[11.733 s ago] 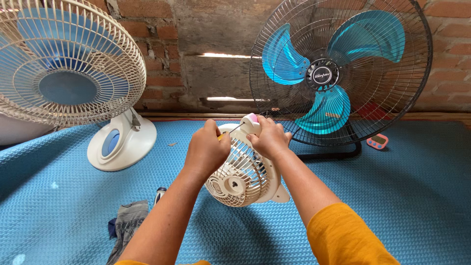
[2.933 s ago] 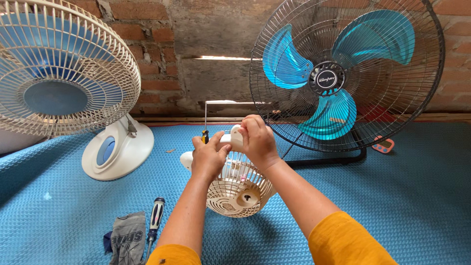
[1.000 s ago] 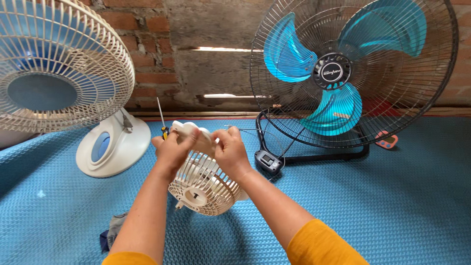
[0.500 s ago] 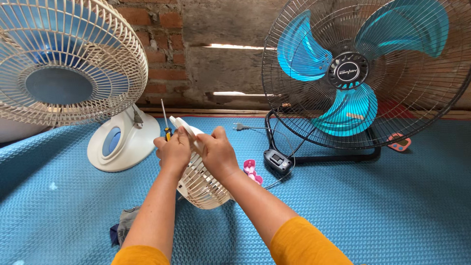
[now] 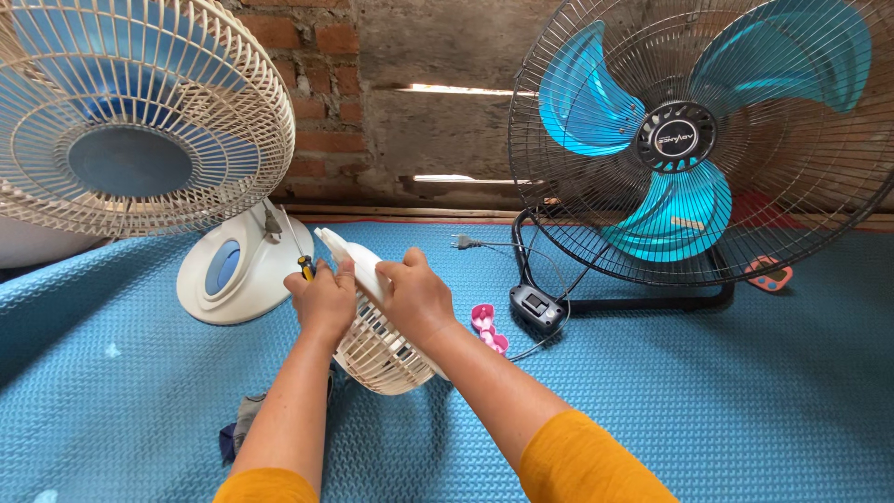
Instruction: The person uses a screwdriver to remove screws from the back of a small white fan. They then detach a pink bow accessory and continue unscrewing the rear housing to access the internal components.
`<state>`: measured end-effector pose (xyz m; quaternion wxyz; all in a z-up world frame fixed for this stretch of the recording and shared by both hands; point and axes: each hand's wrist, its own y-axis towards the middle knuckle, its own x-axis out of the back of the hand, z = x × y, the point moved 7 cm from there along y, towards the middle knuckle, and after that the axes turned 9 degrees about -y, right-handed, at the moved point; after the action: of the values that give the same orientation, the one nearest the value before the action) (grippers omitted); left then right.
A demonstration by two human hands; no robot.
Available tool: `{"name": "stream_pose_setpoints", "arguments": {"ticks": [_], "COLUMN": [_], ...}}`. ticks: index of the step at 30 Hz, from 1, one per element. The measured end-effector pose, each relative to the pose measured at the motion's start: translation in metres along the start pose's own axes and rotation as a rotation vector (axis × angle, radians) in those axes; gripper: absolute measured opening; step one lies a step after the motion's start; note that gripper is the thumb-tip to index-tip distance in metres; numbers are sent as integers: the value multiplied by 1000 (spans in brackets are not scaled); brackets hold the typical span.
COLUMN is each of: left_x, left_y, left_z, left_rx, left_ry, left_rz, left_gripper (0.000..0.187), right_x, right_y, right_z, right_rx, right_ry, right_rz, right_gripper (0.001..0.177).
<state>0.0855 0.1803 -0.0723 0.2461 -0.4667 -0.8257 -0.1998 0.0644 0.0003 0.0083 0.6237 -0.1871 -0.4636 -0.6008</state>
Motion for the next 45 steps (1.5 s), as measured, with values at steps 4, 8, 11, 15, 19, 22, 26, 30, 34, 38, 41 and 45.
{"name": "stream_pose_setpoints", "arguments": {"ticks": [4, 8, 11, 15, 19, 22, 26, 30, 34, 38, 41, 45], "left_x": [10, 24, 22, 6, 3, -8, -34, -73, -127, -173, -201, -226], "left_y": [-17, -33, -46, -57, -77, -88, -109, -129, -145, -158, -162, -160], "left_z": [-18, -49, -65, -82, -103, -123, -155, -173, -160, -123, -88, -52], "left_rx": [65, -70, -145, -187, -329, -397, -473, -508, -424, -422, -349, -214], "left_ry": [1, 17, 33, 24, -18, -109, -229, -276, -328, -263, -180, -83], "left_rz": [-74, -181, -173, -61, -147, -122, -20, 107, 234, 261, 317, 422], "left_gripper": [73, 71, 65, 51, 36, 29, 32, 32, 31, 38, 43, 50], "right_x": [5, 4, 4, -5, -5, 4, 13, 16, -4, -30, -54, -77], "right_y": [-3, -2, 0, 4, 6, 5, -6, -24, -44, -59, -70, -74], "right_z": [-6, -18, -32, -55, -93, -131, -191, -237, -277, -306, -322, -329], "right_rx": [-38, -50, -8, 22, 59, 52, -126, -231, -354, -340, -365, -394], "right_ry": [-27, 12, 76, 118, 108, 58, 125, 147, 193, 168, 159, 148], "right_rz": [49, 76, 23, -46, -121, -187, -134, -98, -5, -5, 41, 136], "right_gripper": [26, 29, 30, 25, 29, 27, 25, 21, 19, 20, 16, 15]}}
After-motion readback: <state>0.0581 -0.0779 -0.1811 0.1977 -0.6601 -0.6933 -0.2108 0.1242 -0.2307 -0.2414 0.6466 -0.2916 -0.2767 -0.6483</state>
